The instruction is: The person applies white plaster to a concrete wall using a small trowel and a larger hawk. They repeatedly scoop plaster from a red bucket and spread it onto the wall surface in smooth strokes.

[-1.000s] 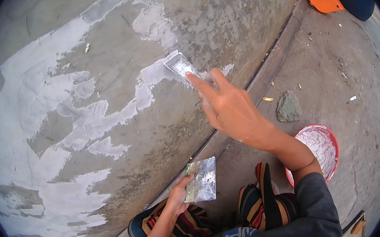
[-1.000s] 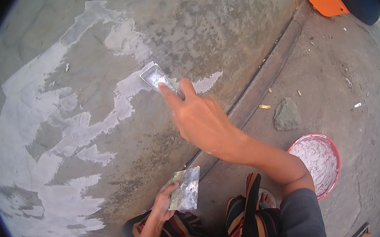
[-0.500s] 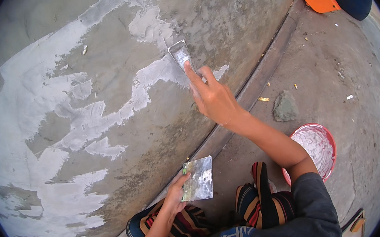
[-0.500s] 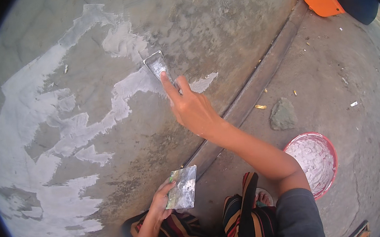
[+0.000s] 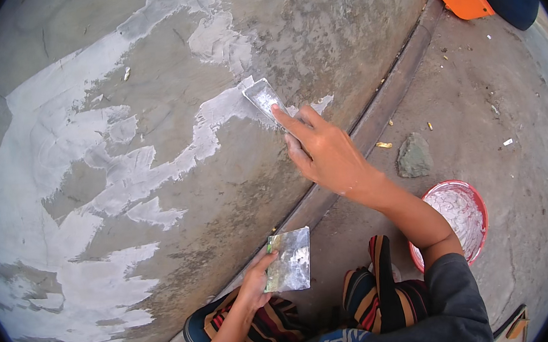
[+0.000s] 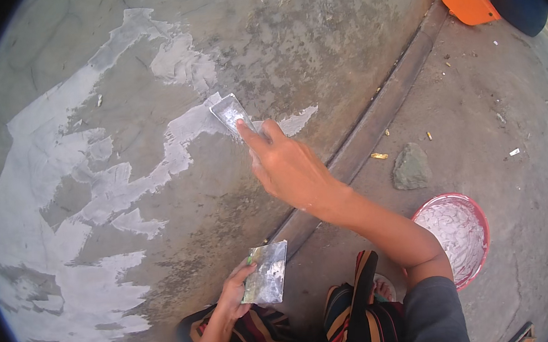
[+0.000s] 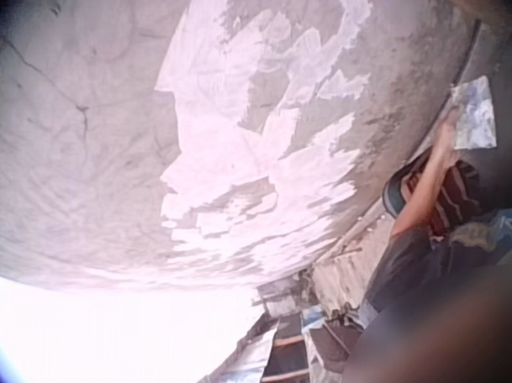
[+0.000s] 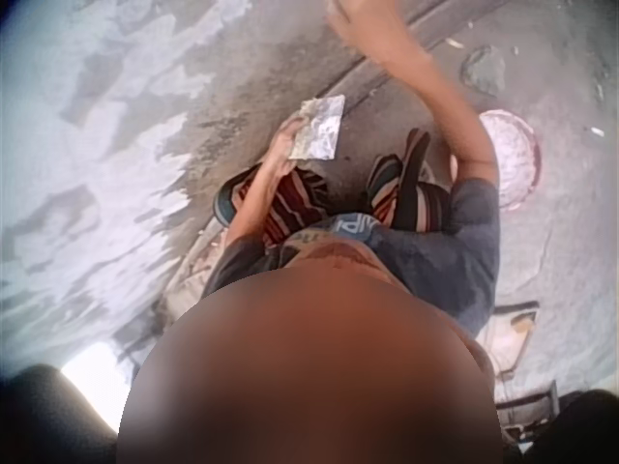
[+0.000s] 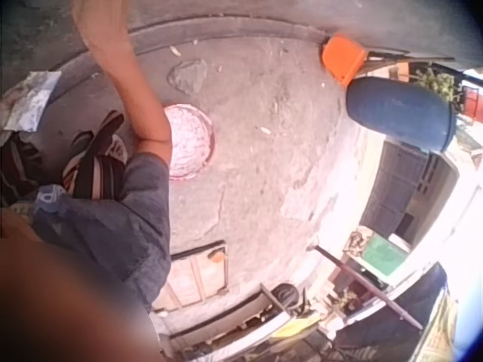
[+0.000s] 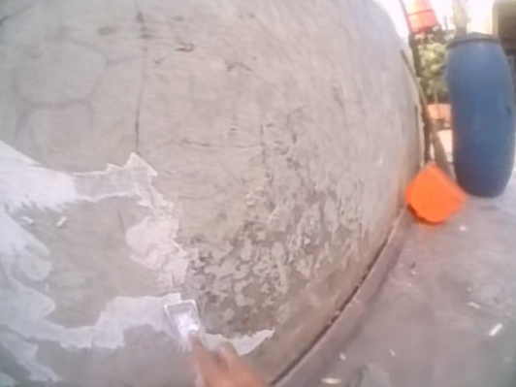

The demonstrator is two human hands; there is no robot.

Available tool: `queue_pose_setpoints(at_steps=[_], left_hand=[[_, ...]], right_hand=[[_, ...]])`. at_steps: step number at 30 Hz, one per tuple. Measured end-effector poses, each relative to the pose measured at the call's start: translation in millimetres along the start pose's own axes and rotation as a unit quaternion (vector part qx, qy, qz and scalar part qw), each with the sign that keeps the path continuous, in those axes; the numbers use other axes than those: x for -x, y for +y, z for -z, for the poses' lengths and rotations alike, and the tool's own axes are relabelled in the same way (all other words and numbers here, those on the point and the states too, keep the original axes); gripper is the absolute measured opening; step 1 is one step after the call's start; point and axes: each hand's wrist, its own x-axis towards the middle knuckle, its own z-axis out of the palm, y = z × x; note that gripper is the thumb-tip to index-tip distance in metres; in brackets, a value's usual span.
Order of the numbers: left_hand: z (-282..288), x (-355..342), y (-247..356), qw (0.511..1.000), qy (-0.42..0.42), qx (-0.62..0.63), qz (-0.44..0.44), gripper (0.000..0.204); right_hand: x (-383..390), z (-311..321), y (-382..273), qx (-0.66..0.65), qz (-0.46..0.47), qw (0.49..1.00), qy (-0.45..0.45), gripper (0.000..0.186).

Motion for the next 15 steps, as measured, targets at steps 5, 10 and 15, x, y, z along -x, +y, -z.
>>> queue_pose_setpoints(at_steps=[5,10,15], left_hand=[[4.5,-1.3,-3.2,1.0,0.009,-0.005,0.005,0.042],[3.3,2.9,-0.7,1.0,0.009,-0.005,-0.002,0.041],[7.4,3.8,-4.6,1.0,0.006,-0.012,0.002,0.041]], right_hand=[[-34.6,25.1,-20.3,-0.043,0.01,0.994,0.1,0.05],[-54.8,18.0,-28.8,0.027,0.019,0.994,0.106,0.049],[-8.0,-5.8,-36.5,0.048,-0.026,0.998,0.016,0.049]])
